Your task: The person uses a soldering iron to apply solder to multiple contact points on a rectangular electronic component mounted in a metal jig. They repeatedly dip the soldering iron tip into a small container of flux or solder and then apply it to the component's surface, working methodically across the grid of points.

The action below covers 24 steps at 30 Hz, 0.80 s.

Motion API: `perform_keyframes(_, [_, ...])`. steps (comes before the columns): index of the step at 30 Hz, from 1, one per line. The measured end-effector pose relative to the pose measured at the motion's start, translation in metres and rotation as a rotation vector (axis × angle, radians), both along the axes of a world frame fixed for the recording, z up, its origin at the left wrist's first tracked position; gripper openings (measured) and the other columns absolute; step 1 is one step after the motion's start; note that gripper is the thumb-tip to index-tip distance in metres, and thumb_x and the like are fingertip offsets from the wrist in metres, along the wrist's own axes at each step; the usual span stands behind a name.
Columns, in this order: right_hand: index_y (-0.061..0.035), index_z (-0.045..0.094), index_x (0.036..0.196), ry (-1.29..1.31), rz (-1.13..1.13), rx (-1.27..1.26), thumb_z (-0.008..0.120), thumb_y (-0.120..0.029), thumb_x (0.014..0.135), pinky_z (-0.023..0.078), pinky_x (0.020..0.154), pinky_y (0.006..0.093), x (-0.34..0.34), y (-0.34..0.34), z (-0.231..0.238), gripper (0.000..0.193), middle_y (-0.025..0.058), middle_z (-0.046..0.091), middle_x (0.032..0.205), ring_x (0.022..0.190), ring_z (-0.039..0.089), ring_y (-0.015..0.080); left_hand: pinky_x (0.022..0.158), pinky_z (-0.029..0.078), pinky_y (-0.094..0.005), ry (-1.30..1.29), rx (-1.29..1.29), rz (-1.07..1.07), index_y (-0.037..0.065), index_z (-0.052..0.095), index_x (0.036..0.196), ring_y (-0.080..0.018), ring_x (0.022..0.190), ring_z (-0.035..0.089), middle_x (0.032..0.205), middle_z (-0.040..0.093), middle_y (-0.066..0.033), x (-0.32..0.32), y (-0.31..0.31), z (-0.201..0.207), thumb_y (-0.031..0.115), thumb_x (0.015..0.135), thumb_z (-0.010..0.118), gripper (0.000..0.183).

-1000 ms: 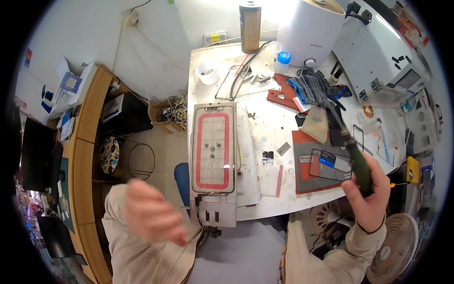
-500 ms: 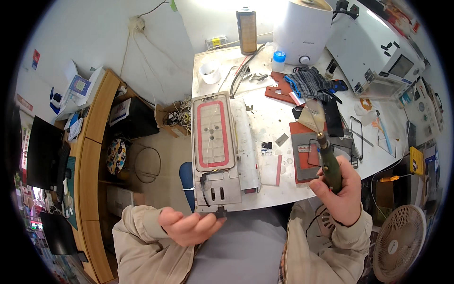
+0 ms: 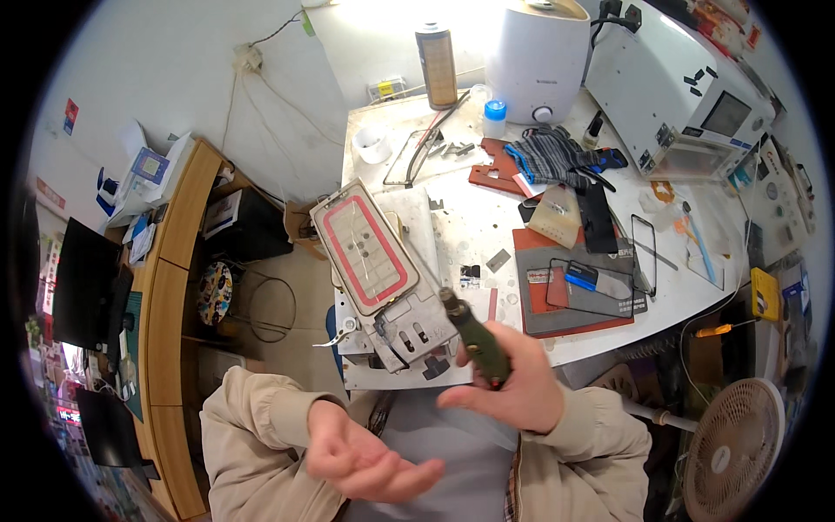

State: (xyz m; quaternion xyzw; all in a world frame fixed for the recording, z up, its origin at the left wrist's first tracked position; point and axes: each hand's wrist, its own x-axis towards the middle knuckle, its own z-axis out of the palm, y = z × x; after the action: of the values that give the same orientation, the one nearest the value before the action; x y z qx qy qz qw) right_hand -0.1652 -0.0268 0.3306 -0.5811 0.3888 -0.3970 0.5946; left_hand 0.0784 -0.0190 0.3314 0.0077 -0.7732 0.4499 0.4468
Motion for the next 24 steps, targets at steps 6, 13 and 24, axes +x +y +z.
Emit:
perform_keyframes(6, [-0.0039,0.067,0.108,0.057,-0.168,-0.039,0.089,-0.009,0.085,0.041,0.059,0.022,0.007,-0.005,-0.005,0.032,-0.006,0.056,0.073,0.065,0.051,0.0014,0.095,0.04,-0.0325,-0.038,0.4,0.253,0.024,0.081,0.103,-0.0106,0.094,0.06,0.117,0.077,0.0124,0.062,-0.014,0.015,0.029,0.092,0.069,0.017])
perform_keyframes(13, [-0.0029,0.07,0.11,0.249,-0.373,-0.151,0.084,-0.01,0.09,0.046,0.07,0.0244,-0.028,-0.064,0.014,0.025,-0.0032,0.061,0.087,0.076,0.054,0.004,0.101,0.042,-0.0449,-0.112,0.991,0.393,0.007,0.073,0.126,-0.027,0.114,0.064,0.133,0.072,-0.0066,0.074,-0.079,0.048,0.046,0.098,0.069,0.049])
perform_keyframes(24, [-0.0077,0.07,0.137,0.906,0.06,-0.728,0.092,-0.01,0.076,0.052,0.061,0.0339,-0.091,-0.099,0.099,0.065,0.009,0.07,0.089,0.067,0.066,0.0252,0.108,0.039,-0.0452,-0.25,1.15,0.381,0.009,0.073,0.13,-0.0271,0.126,0.061,0.144,0.067,-0.0081,0.058,-0.084,0.062,0.068,0.097,0.057,0.069])
